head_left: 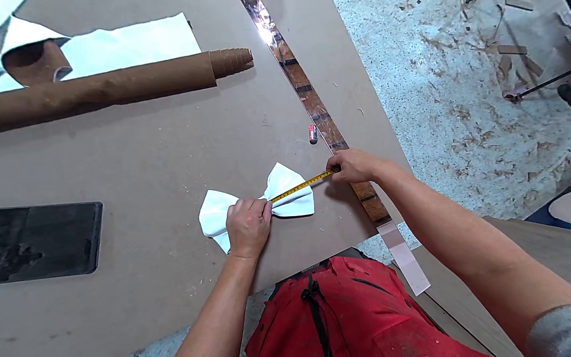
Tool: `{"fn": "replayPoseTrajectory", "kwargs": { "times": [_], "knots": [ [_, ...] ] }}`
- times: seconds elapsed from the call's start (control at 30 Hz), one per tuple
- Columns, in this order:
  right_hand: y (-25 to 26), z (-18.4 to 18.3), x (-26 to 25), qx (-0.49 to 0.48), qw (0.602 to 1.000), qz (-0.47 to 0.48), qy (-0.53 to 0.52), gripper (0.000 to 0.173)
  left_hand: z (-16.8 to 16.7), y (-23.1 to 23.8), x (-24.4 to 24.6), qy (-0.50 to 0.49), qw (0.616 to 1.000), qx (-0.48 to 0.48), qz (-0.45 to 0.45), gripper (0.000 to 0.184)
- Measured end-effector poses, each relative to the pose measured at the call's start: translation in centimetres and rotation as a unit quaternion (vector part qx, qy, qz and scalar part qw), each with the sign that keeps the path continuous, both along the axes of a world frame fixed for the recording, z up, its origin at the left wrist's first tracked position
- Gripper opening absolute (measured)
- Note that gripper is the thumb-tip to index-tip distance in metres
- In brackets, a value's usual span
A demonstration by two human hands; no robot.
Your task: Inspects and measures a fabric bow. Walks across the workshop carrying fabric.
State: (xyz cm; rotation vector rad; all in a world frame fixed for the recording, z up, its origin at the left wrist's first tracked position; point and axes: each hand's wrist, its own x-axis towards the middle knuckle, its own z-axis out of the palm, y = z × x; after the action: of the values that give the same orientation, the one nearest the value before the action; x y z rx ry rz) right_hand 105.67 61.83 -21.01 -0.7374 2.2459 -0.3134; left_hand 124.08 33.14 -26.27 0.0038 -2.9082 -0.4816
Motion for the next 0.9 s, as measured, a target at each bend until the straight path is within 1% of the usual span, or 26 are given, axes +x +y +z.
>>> {"fn": "replayPoseTrajectory", "kwargs": {
  "times": [0.2,0.3,0.4,0.47,0.53,0.57,0.63,0.67,0.7,0.77,0.8,0.83,0.9],
  "knots": [
    [0.0,0.0,0.0,-0.001,1.0,0.001,-0.001,0.023,0.1,0.0,0.0,-0.007,1.0,0.006,-0.004,0.029],
    [-0.1,-0.1,-0.2,0.0,1.0,0.001,-0.003,0.021,0.0,0.0,0.0,-0.011,1.0,0.004,-0.003,0.029],
    [0.3,-0.3,-0.4,-0.017,1.0,-0.005,0.002,0.019,0.4,-0.5,0.2,-0.007,1.0,0.028,0.003,0.031],
    [1.4,-0.6,-0.1,-0.032,0.997,-0.063,0.022,0.02,1.2,-1.8,0.9,-0.01,0.998,0.051,0.035,0.036],
    [2.7,-1.5,0.7,-0.018,0.986,-0.153,0.067,0.025,2.3,-4.0,2.4,-0.023,0.99,0.081,0.116,0.044],
    [3.1,-2.4,1.3,-0.002,0.977,-0.186,0.101,0.029,2.8,-5.4,3.5,-0.041,0.978,0.102,0.176,0.05],
    [3.6,-4.4,2.5,0.021,0.963,-0.21,0.168,0.033,3.1,-8.1,5.2,-0.083,0.934,0.179,0.299,0.058],
    [3.6,-5.3,3.0,0.024,0.958,-0.205,0.198,0.034,2.8,-9.1,5.8,-0.109,0.905,0.226,0.344,0.059],
    [3.4,-6.1,3.6,0.02,0.954,-0.195,0.227,0.036,2.2,-9.8,6.2,-0.131,0.878,0.273,0.371,0.056],
    [2.4,-6.6,4.5,0.01,0.946,-0.175,0.273,0.043,1.1,-10.3,6.0,-0.15,0.832,0.375,0.38,0.046],
    [1.3,-6.1,4.9,-0.006,0.945,-0.165,0.284,0.049,0.8,-10.3,5.6,-0.154,0.813,0.422,0.37,0.047],
    [-0.3,-5.3,5.5,-0.037,0.943,-0.149,0.295,0.052,0.7,-10.2,5.1,-0.16,0.799,0.454,0.36,0.048],
    [-5.3,-3.6,7.6,-0.118,0.939,-0.075,0.313,0.05,0.9,-9.8,4.2,-0.175,0.786,0.471,0.361,0.048]
  ]
}}
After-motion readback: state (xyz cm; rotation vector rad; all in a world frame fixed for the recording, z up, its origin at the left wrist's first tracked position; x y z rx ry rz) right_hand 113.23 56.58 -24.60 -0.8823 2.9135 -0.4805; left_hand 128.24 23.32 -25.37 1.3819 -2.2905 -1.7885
